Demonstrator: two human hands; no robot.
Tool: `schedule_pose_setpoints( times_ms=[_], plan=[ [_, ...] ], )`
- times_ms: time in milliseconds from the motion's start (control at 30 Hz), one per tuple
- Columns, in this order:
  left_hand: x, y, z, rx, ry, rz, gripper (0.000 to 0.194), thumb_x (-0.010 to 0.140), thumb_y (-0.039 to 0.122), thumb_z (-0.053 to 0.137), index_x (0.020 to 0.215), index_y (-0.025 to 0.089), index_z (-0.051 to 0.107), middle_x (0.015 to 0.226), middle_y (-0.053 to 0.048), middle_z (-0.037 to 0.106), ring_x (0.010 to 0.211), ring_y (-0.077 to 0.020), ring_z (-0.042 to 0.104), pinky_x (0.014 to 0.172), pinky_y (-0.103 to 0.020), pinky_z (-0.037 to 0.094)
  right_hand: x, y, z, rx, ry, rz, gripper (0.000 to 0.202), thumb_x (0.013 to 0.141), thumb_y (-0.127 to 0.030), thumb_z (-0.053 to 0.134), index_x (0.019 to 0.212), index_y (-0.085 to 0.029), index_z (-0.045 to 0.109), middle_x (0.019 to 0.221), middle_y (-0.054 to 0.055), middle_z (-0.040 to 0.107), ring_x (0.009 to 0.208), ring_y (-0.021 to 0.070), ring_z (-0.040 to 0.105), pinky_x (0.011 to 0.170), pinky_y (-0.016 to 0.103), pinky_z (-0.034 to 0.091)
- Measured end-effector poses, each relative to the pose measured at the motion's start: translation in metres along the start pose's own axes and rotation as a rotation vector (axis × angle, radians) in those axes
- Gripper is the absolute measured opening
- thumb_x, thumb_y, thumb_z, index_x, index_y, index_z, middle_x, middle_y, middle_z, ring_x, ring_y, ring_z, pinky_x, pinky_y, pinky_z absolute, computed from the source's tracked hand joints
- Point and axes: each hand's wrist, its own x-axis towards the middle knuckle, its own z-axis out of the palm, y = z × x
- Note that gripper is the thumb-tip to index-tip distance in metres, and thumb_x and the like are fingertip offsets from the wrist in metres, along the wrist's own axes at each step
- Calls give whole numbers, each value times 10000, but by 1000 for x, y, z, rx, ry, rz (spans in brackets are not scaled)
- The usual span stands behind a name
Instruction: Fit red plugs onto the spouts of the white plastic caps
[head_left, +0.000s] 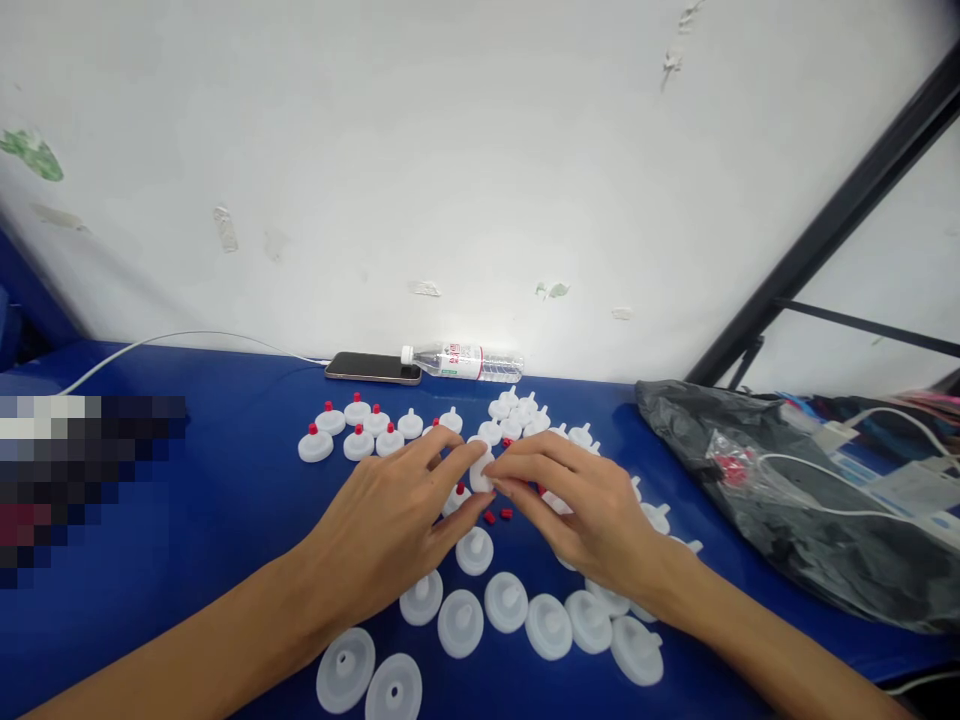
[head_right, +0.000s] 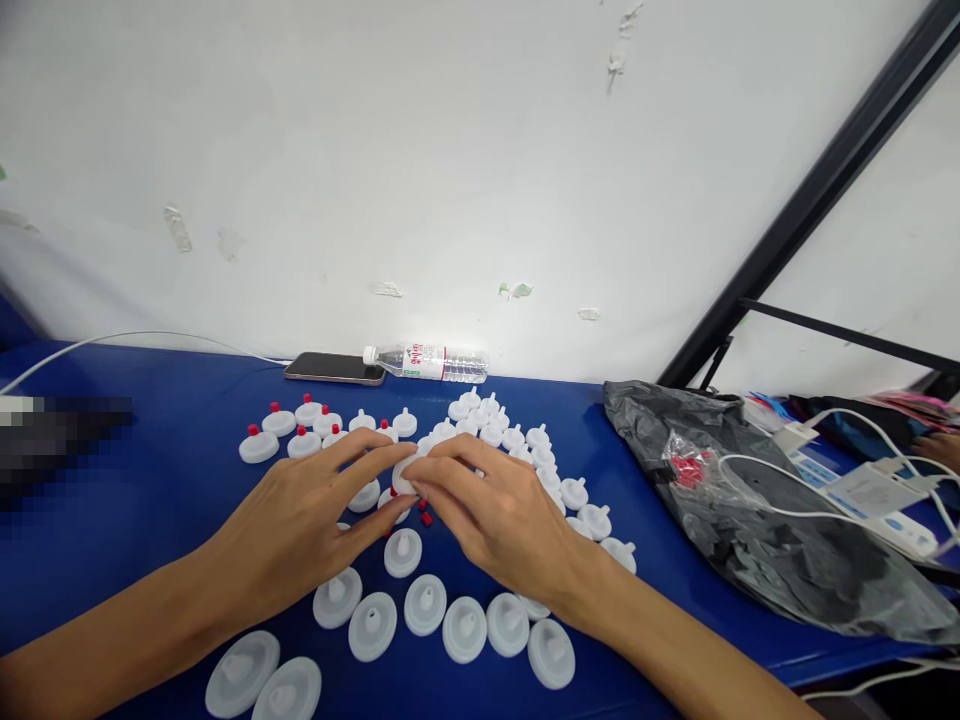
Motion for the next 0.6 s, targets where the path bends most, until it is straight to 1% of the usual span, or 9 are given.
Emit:
schedule_pose_setpoints(
  times_ms=[67,167,267,333,433,533,600],
  plan=[
    [0,0,0,-5,17,-2,291,993,304,495,1276,232,486,1091,-43,650,812,-195,711,611,-327,599,1,0,0,-51,4,54,160,971,-179,591,1123,-201,635,1023,33,671,880,118,641,791,231,499],
    [0,1,0,-11,32,-9,310,982,294,504,1284,228,481,1089,-44,655,830,-199,714,628,-329,603,2,0,-1,-113,-38,131,95,985,-251,579,1046,-205,636,906,7,682,744,110,618,674,230,451],
    [0,2,0,-14,34,1,331,981,288,499,1303,219,465,1085,-49,658,825,-197,715,628,-326,596,1,-1,-2,-127,-96,168,130,1002,-276,535,943,-193,616,799,-8,661,610,89,555,580,224,379],
    [0,2,0,-5,37,13,352,977,276,504,1320,219,449,1078,-47,660,806,-189,712,614,-316,583,1,-1,-2,-127,-127,182,162,1000,-295,526,903,-189,599,763,-13,642,575,84,522,563,224,354],
    [0,4,-1,11,30,21,374,980,285,508,1340,227,426,989,-10,670,684,-160,685,535,-297,534,0,-2,-2,-132,-163,191,200,993,-308,527,840,-186,568,708,-26,607,557,81,490,554,227,329],
    [-1,4,-1,8,-12,8,352,997,304,483,1336,242,409,895,32,666,591,-146,651,489,-294,484,0,-2,-2,-143,-169,183,207,990,-290,519,812,-185,542,679,-35,583,558,83,476,559,232,314],
    [0,5,-2,11,-39,2,334,1006,325,474,1325,251,404,904,35,673,597,-151,659,497,-300,477,0,-2,-2,-149,-175,174,199,993,-279,506,820,-185,539,683,-35,581,562,84,476,564,234,309]
  ],
)
